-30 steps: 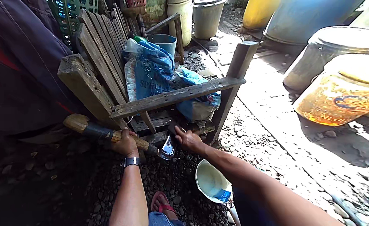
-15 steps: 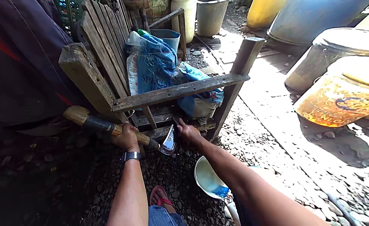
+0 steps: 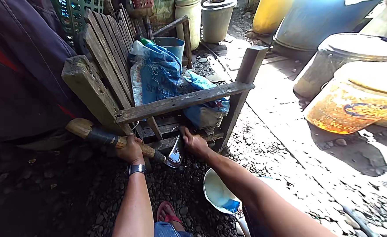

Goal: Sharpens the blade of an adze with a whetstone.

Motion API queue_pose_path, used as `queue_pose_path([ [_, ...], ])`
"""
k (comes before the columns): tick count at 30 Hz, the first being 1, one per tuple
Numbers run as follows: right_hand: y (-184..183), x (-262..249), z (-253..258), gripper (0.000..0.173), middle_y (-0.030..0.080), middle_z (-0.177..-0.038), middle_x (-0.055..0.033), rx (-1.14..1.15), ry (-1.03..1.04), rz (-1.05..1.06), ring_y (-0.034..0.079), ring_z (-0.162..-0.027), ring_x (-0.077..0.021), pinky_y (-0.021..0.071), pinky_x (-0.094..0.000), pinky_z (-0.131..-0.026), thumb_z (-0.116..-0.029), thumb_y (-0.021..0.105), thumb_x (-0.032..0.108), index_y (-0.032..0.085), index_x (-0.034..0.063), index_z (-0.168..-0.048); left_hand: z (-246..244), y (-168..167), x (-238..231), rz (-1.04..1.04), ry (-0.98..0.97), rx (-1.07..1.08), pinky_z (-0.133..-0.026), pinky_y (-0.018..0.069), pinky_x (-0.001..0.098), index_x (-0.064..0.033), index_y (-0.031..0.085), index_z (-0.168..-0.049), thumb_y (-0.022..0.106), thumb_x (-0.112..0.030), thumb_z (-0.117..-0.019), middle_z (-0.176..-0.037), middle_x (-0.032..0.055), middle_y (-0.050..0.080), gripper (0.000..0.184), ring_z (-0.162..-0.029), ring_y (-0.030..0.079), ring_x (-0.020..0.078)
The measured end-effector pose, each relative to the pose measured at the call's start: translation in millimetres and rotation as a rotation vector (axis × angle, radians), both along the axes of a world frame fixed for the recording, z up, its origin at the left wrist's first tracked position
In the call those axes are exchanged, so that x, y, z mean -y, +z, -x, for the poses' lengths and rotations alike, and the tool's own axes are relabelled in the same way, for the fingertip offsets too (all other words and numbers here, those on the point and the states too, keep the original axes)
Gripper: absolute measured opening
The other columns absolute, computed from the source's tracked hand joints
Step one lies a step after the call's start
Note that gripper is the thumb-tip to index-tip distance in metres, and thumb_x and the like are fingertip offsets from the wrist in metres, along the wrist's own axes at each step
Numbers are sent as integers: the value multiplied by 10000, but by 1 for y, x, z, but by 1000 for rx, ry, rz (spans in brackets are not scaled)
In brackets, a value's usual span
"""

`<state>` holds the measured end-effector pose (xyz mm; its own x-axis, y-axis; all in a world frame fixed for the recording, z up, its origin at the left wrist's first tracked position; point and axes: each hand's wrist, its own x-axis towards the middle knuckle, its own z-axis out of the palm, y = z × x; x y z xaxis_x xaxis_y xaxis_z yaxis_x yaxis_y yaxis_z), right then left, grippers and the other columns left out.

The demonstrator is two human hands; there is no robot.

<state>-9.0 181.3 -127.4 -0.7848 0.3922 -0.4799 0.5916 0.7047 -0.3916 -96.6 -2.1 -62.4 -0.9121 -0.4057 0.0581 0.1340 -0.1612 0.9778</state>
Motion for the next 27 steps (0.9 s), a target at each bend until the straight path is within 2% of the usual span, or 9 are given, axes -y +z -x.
queue_pose_path([
  [3, -5, 8, -26, 608, 472, -1446, -357, 12, 155, -39, 626, -1139, -507, 509, -616, -942, -1113, 263, 493, 66, 343, -1669, 1, 0, 1, 3, 1, 2, -488, 567, 227, 27, 554, -960, 597, 54, -974, -581, 7, 561, 53, -458, 604, 79],
  [5, 0, 1, -19, 599, 489, -1445, -351, 4, 140, -38, 607, -1183, -513, 496, -627, -966, -1118, 262, 471, 92, 317, -1671, 1, -4, 2, 1, 0, -7, -483, 570, 231, 20, 548, -944, 596, 64, -968, -573, 7, 569, 69, -453, 609, 84],
  [8, 13, -7, 14, 593, 567, -1445, -247, 51, 52, 10, 541, -1349, -424, 436, -587, -1074, -1129, 212, 433, 101, 229, -1674, 1, -3, 3, 0, -6, -12, -490, 576, 234, 20, 545, -956, 593, 61, -971, -577, 8, 575, 65, -458, 615, 88],
  [14, -1, 2, -26, 603, 470, -1425, -373, 31, 244, -76, 629, -1118, -515, 510, -620, -930, -1113, 277, 487, 85, 348, -1667, 3, -3, 2, -9, 6, 3, -485, 570, 235, 23, 553, -945, 601, 47, -976, -572, 8, 568, 62, -451, 606, 82],
  [16, 6, -8, -14, 597, 490, -1434, -355, 30, 204, -76, 609, -1175, -514, 497, -629, -960, -1117, 264, 472, 97, 324, -1670, 1, -1, 1, -14, 2, 11, -485, 575, 235, 20, 551, -947, 605, 45, -978, -574, 9, 569, 68, -454, 610, 81],
  [19, 13, -15, 16, 593, 572, -1437, -251, 60, 90, -28, 541, -1347, -428, 440, -592, -1070, -1129, 210, 440, 95, 240, -1675, 2, 0, 1, -11, -1, 15, -493, 575, 239, 28, 553, -973, 601, 42, -984, -588, 19, 573, 51, -464, 613, 89],
  [21, 8, -10, 7, 599, 569, -1418, -276, 44, 100, -37, 569, -1298, -455, 463, -604, -1036, -1124, 225, 452, 93, 258, -1675, 1, -2, 1, -13, 0, 13, -501, 573, 235, 38, 551, -996, 601, 45, -979, -600, 18, 563, 54, -470, 607, 86],
  [24, 2, -8, -21, 603, 466, -1439, -367, 36, 241, -82, 616, -1148, -515, 500, -623, -945, -1114, 272, 486, 83, 341, -1669, 2, -1, 0, -36, -3, 15, -492, 573, 236, 41, 547, -997, 603, 40, -985, -599, 17, 558, 57, -465, 605, 84],
  [27, 6, -18, -14, 597, 495, -1444, -345, 33, 209, -66, 595, -1208, -511, 481, -631, -987, -1119, 255, 473, 92, 314, -1672, 2, -4, 1, -35, -5, 12, -487, 580, 241, 32, 544, -993, 601, 49, -980, -592, 18, 565, 60, -461, 611, 90],
])
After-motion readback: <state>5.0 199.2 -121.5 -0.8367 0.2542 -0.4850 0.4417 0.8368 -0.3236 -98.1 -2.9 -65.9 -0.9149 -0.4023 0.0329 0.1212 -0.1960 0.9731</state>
